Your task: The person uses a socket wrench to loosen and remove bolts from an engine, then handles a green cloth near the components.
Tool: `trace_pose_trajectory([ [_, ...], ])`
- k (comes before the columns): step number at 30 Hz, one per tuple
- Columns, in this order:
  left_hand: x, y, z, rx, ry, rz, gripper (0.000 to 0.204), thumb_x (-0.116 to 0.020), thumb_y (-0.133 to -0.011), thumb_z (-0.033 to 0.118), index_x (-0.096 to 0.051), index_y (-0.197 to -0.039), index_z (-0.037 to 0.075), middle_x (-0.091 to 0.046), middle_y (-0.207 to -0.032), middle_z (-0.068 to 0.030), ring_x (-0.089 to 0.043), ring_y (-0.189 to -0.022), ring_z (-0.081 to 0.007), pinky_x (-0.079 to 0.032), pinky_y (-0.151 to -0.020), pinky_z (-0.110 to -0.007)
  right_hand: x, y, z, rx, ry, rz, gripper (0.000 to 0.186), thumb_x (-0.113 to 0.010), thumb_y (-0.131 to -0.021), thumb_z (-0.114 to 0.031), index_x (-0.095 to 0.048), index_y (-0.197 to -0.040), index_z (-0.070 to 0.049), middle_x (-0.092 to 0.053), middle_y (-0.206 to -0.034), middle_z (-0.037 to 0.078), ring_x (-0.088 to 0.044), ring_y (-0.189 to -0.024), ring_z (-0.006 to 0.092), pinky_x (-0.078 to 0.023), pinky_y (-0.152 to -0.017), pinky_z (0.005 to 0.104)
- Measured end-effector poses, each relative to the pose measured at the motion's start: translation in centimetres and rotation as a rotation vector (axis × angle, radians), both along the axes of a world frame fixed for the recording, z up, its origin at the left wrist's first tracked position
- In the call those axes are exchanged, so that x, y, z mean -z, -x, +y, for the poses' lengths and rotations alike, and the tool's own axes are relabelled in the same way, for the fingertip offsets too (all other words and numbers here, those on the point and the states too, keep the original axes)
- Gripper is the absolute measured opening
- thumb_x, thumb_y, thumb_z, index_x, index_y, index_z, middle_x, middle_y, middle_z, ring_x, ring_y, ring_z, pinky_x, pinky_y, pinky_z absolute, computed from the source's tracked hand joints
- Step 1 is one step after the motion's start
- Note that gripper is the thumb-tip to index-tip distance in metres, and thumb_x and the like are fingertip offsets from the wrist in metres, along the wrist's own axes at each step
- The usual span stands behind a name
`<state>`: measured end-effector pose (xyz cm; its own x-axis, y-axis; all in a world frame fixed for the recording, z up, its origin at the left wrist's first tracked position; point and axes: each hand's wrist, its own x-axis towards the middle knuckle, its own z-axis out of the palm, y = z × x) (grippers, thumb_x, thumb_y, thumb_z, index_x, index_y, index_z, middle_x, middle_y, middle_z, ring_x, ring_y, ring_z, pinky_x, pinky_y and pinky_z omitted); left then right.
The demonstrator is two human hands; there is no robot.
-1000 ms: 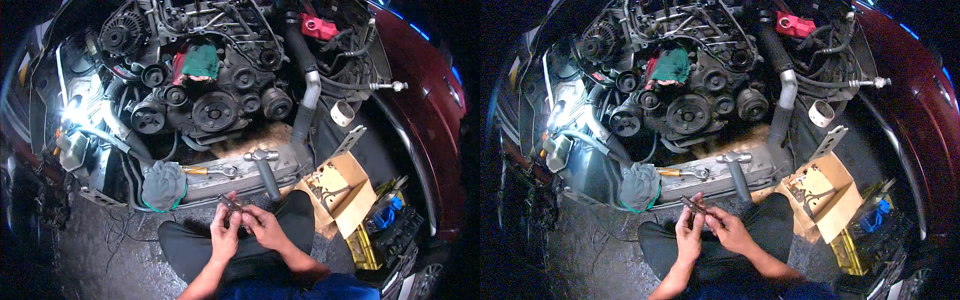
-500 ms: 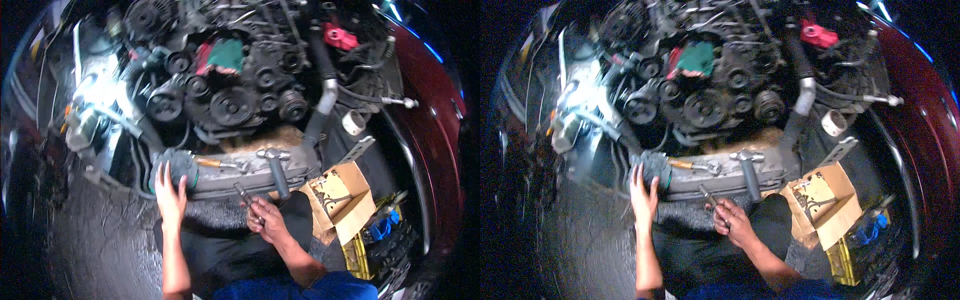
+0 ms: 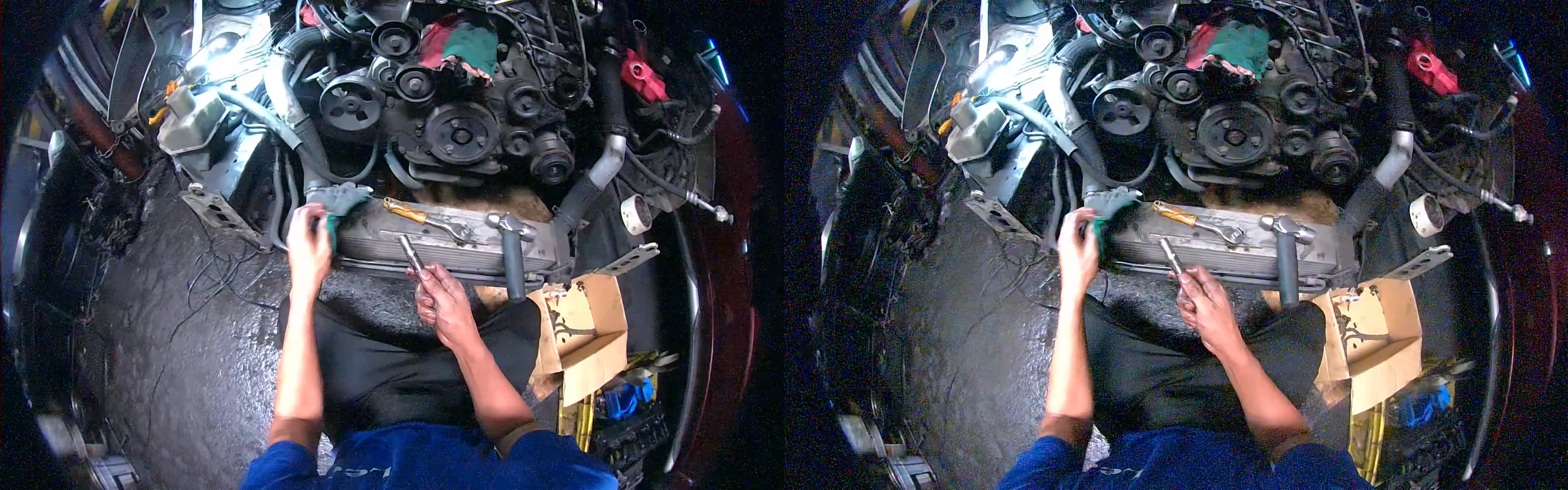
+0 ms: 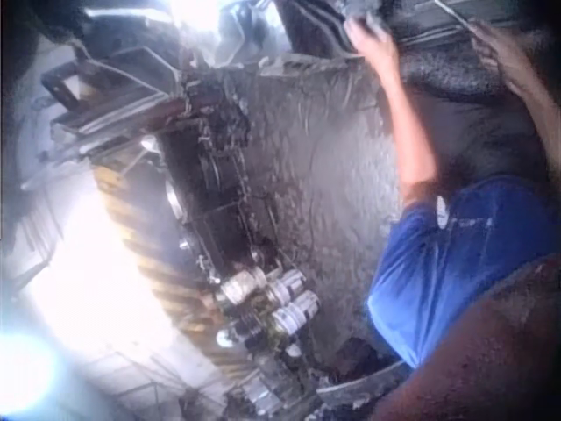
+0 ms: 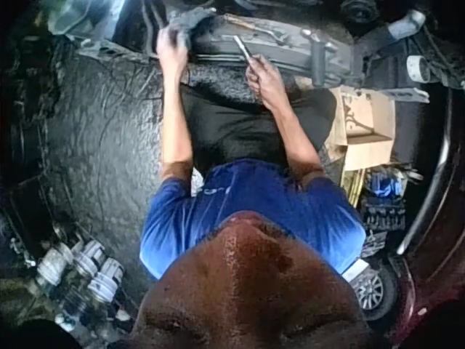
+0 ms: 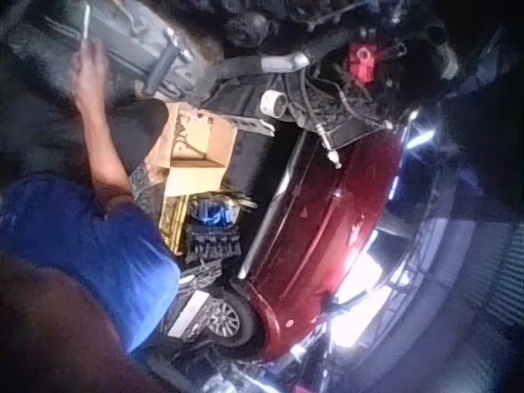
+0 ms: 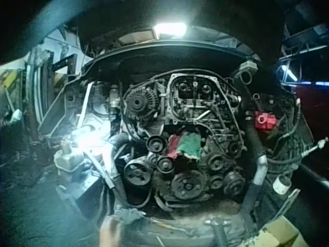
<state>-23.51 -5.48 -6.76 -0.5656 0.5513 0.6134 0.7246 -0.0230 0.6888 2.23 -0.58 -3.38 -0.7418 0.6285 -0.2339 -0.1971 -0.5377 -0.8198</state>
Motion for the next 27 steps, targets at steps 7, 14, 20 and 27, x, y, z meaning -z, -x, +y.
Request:
trace_pose_trajectory([
  [7, -1.3, -10.5, -5.1, 0.076, -0.244, -0.553, 0.052, -0.062, -0.088, 0.023, -0.043, -0.130, -0.001, -0.053, -0.120, -0.0092, -0.049, -0.111, -0.0192, -0.037, -0.099, -0.033, 3.5, 3.8, -1.5, -0.087, -0.617, -0.224, 0.022, -0.052, -0.097, -0.023, -0.059, -0.104, -0.004, -0.051, -0.068, -0.001, -0.045, -0.055, 0.0097, -0.038, -0.047, 0.0265],
  [14, -3.4, -10.9, -4.4, 0.073, -0.104, -0.685, 0.039, -0.046, -0.099, 0.034, -0.054, -0.113, -0.002, -0.060, -0.101, -0.0089, -0.054, -0.088, -0.0170, -0.044, -0.081, -0.030, 3.2, 4.1, -4.5, -0.104, -1.004, -0.310, 0.021, -0.047, -0.089, -0.015, -0.057, -0.098, 0.001, -0.060, -0.080, 0.027, -0.059, -0.079, 0.0473, -0.046, -0.069, 0.0507],
  [20, -6.4, -6.9, -1.1, -0.217, -0.128, -0.245, 0.040, -0.046, -0.099, 0.026, -0.046, -0.126, -0.003, -0.057, -0.115, -0.0200, -0.053, -0.109, -0.0320, -0.040, -0.094, -0.038, 2.2, 2.4, -2.2, -0.166, -0.611, -0.259, 0.030, -0.048, -0.099, -0.031, -0.062, -0.096, -0.004, -0.046, -0.060, 0.001, -0.044, -0.057, 0.0102, -0.040, -0.055, 0.0288],
  [27, -0.9, 0.0, 3.3, -0.078, 0.772, 0.328, 0.069, -0.048, -0.092, 0.050, -0.024, -0.149, 0.019, -0.021, -0.152, -0.0226, -0.022, -0.138, -0.0432, -0.017, -0.110, -0.058, -4.5, 0.1, 4.4, -0.021, -0.128, -0.038, 0.031, -0.045, -0.100, -0.031, -0.062, -0.110, -0.007, -0.033, -0.061, -0.008, -0.030, -0.050, 0.0022, -0.025, -0.044, 0.0182],
])
